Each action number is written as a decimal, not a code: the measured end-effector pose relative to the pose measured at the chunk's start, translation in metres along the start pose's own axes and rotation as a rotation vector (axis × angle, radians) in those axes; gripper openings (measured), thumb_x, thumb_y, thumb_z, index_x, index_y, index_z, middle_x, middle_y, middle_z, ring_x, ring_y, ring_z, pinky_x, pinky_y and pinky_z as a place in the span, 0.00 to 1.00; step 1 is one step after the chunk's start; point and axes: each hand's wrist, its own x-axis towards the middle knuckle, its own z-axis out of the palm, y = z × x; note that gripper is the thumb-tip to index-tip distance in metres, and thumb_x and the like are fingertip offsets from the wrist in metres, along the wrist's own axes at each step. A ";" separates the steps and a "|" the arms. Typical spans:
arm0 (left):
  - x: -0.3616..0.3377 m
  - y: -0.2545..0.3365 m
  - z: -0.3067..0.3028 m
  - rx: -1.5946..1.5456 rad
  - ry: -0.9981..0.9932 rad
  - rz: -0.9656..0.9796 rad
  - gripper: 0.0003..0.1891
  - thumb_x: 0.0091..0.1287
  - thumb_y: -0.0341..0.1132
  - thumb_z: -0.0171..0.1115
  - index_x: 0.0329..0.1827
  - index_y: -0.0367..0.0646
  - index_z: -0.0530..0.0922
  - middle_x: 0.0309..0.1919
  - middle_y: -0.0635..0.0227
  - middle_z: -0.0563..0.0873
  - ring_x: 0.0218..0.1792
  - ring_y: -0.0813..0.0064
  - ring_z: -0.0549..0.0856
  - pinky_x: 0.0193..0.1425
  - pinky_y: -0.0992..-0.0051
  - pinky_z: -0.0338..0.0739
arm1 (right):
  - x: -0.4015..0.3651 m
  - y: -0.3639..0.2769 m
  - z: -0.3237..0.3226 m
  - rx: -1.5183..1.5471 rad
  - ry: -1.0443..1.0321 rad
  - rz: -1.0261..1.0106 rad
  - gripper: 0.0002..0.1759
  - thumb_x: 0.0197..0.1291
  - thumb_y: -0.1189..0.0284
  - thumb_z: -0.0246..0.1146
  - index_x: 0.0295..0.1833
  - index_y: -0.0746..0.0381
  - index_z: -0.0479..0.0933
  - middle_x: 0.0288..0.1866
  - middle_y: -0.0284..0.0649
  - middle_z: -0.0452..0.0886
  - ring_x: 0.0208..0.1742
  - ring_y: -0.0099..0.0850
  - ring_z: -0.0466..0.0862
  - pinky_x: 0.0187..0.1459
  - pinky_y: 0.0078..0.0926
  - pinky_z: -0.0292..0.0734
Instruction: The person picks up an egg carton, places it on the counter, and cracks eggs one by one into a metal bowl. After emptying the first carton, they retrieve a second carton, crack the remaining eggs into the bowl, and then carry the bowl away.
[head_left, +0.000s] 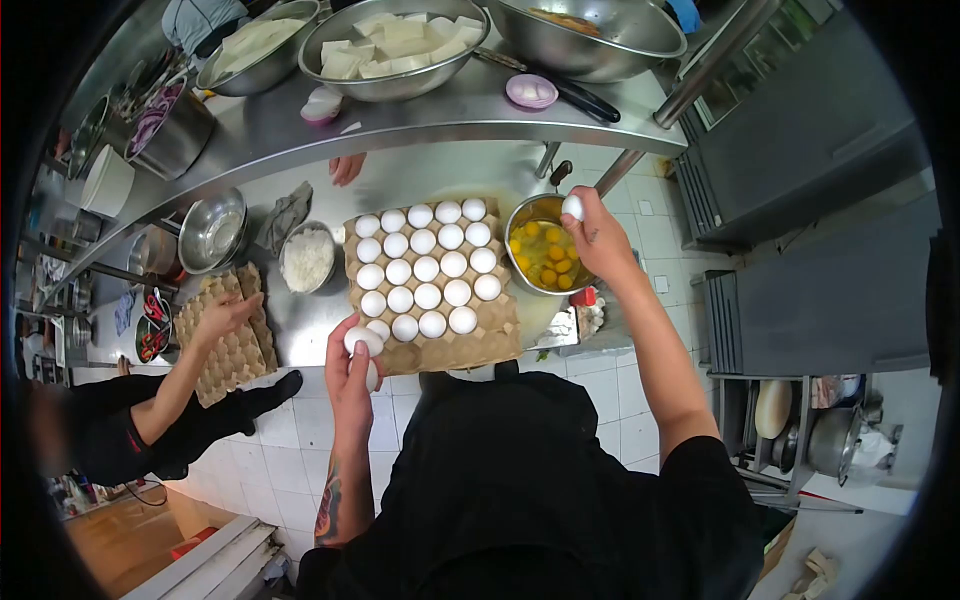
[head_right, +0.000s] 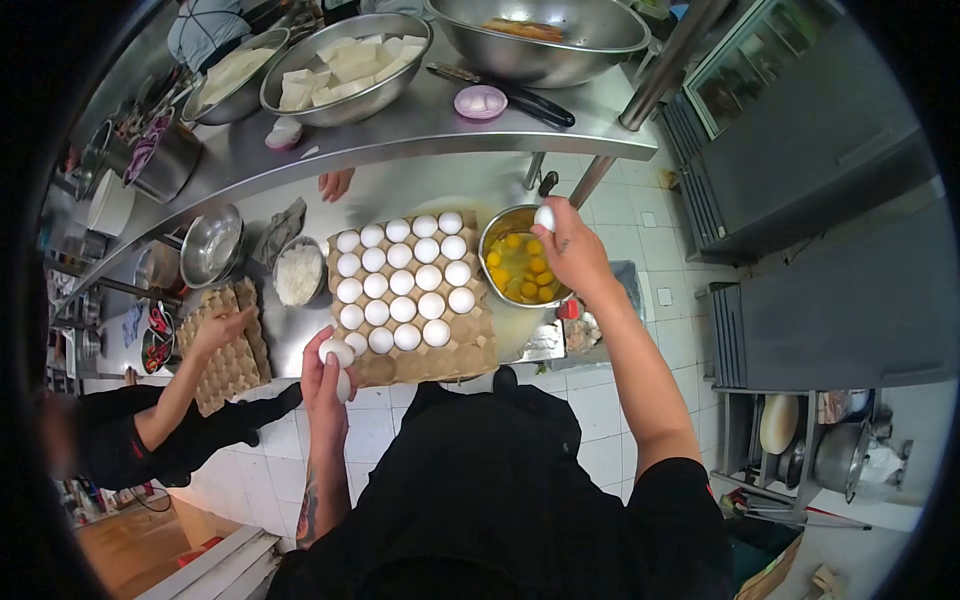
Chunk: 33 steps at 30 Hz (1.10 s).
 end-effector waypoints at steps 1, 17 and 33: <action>0.002 0.001 0.004 0.000 0.000 0.000 0.21 0.83 0.37 0.52 0.75 0.44 0.68 0.43 0.68 0.83 0.28 0.87 0.75 0.26 0.84 0.65 | 0.001 -0.006 -0.002 -0.151 -0.026 -0.011 0.20 0.76 0.60 0.59 0.65 0.56 0.67 0.52 0.55 0.82 0.48 0.57 0.85 0.48 0.47 0.80; 0.067 0.027 0.172 0.030 -0.567 -0.220 0.19 0.76 0.37 0.65 0.65 0.39 0.77 0.42 0.69 0.83 0.34 0.85 0.80 0.33 0.83 0.72 | -0.085 0.099 -0.052 -0.376 0.382 -0.023 0.32 0.66 0.66 0.70 0.74 0.57 0.72 0.63 0.50 0.79 0.58 0.43 0.84 0.50 0.38 0.83; 0.073 -0.005 0.156 -0.165 -0.549 -0.270 0.17 0.82 0.40 0.55 0.65 0.38 0.75 0.42 0.62 0.86 0.31 0.83 0.80 0.29 0.82 0.71 | 0.022 0.085 0.000 1.104 0.495 0.487 0.21 0.78 0.63 0.58 0.68 0.63 0.71 0.49 0.42 0.84 0.29 0.25 0.81 0.31 0.25 0.76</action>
